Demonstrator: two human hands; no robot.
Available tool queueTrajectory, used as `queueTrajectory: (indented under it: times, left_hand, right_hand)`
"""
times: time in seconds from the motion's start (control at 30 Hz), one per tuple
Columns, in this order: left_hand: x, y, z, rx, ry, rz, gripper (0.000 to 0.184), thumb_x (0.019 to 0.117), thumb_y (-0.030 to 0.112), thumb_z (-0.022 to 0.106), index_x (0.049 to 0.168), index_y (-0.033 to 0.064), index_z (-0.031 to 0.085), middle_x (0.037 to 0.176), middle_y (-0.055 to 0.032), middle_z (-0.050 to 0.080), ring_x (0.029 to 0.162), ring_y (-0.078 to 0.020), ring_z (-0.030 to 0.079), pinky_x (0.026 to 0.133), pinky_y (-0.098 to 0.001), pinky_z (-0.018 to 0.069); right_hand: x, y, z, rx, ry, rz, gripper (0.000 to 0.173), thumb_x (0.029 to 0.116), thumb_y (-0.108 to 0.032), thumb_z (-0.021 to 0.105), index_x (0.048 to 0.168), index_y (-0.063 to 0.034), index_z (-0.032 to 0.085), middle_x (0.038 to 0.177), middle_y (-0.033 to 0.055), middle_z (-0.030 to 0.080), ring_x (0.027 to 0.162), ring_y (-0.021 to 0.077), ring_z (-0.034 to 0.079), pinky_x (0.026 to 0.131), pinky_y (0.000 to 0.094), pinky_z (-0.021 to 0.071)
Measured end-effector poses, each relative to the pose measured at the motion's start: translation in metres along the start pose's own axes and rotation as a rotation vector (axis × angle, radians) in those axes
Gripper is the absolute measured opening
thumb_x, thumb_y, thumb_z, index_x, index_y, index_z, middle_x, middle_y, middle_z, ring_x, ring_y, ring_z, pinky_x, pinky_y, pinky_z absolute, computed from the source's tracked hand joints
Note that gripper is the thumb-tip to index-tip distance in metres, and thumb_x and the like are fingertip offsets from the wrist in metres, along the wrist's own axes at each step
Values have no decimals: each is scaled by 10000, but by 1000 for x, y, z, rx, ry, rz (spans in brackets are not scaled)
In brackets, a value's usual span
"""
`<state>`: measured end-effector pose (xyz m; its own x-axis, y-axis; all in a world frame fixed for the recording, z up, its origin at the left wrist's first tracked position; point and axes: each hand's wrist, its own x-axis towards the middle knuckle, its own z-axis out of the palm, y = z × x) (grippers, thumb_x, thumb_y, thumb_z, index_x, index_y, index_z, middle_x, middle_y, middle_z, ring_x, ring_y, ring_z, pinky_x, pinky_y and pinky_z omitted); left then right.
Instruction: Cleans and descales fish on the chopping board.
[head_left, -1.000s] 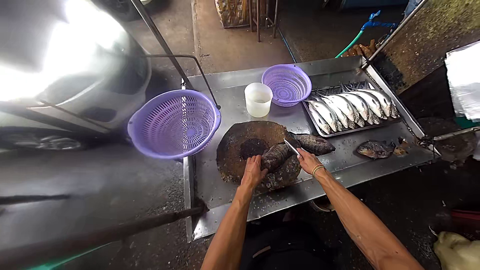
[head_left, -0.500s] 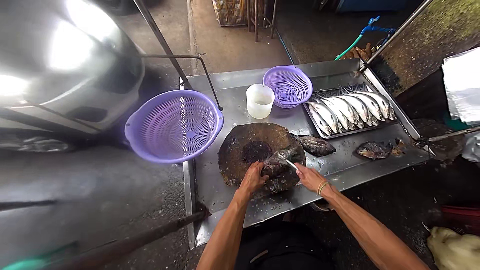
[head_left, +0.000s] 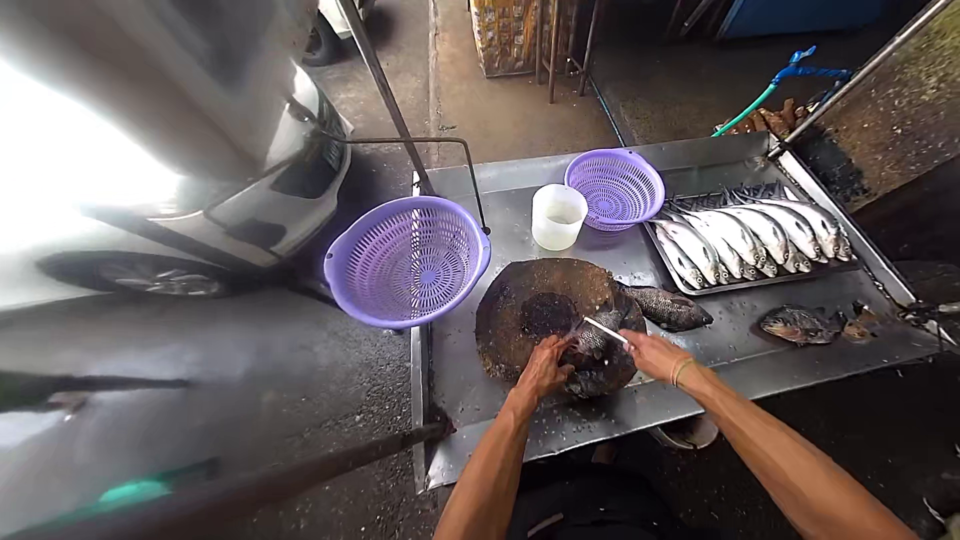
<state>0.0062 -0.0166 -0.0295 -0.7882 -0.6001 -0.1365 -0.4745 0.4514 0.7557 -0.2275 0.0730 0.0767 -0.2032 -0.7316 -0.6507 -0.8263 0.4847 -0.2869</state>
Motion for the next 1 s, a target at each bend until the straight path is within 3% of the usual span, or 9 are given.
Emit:
queueTrajectory:
  times: [0.23, 0.4, 0.57, 0.7, 0.73, 0.83, 0.9, 0.97, 1.0]
  left_hand:
    - [4, 6, 2, 48, -11, -60, 473, 872, 239, 722, 1285, 15, 663, 1225, -199, 666, 1169, -321, 645, 1062, -462, 497]
    - [3, 12, 7, 96, 13, -112, 439, 860, 262, 735, 1194, -18, 678, 1186, -206, 670, 1113, -329, 666, 1015, -483, 519]
    - [-1, 25, 11, 123, 33, -173, 428, 875, 260, 726, 1188, -28, 675, 1166, -223, 669, 1086, -354, 671, 988, -500, 529]
    - [-6, 34, 15, 127, 74, -249, 431, 868, 256, 741, 1184, -31, 679, 1151, -221, 678, 1080, -355, 675, 981, -506, 533]
    - [-8, 36, 14, 126, 80, -257, 425, 869, 251, 742, 1182, -30, 680, 1147, -221, 678, 1077, -357, 676, 976, -510, 535]
    - [-12, 42, 14, 143, 58, -285, 430, 886, 247, 729, 1213, -25, 667, 1170, -224, 670, 1093, -361, 673, 979, -510, 534]
    - [-11, 46, 15, 149, 43, -304, 448, 895, 242, 728, 1244, -27, 649, 1198, -235, 657, 1118, -374, 662, 996, -514, 525]
    - [-12, 49, 17, 145, 40, -319, 468, 900, 236, 730, 1272, -32, 636, 1217, -243, 648, 1137, -378, 652, 1012, -510, 515]
    - [-14, 48, 18, 144, 42, -324, 469, 898, 231, 732, 1272, -35, 634, 1214, -243, 649, 1135, -373, 653, 1012, -505, 517]
  right_hand:
    - [-26, 3, 24, 91, -2, 7, 487, 1097, -307, 387, 1575, -219, 413, 1255, 231, 674, 1155, 429, 654, 984, 642, 499]
    - [-32, 8, 86, 445, 196, 46, 505, 1100, -233, 376, 1577, -66, 387, 1297, 240, 658, 1193, 367, 654, 1074, 538, 487]
    - [-37, 12, 62, 553, 181, 78, 479, 1109, -238, 368, 1551, -66, 435, 1312, 250, 638, 1169, 372, 649, 1047, 552, 485]
    - [-38, -12, 112, 681, 235, 191, 493, 1110, -242, 349, 1566, -59, 393, 1294, 250, 649, 1149, 373, 665, 1038, 547, 500]
    - [-60, -13, 117, 667, 158, 174, 493, 1109, -253, 357, 1570, -81, 399, 1252, 239, 666, 1093, 355, 681, 1000, 538, 517]
    - [-79, 4, 95, 696, 68, 173, 493, 1112, -305, 369, 1580, -154, 403, 944, 179, 652, 662, 273, 615, 626, 464, 539]
    - [-49, -3, 86, 746, 253, 203, 507, 1114, -279, 354, 1591, -107, 373, 1068, 207, 672, 773, 299, 664, 733, 483, 567]
    - [-36, -33, 121, 760, 349, 196, 526, 1108, -234, 363, 1600, -50, 326, 1307, 236, 654, 1101, 347, 691, 1022, 503, 525]
    - [-45, -47, 148, 764, 366, 185, 529, 1107, -231, 372, 1596, -35, 326, 1295, 242, 664, 1128, 357, 690, 1046, 509, 511]
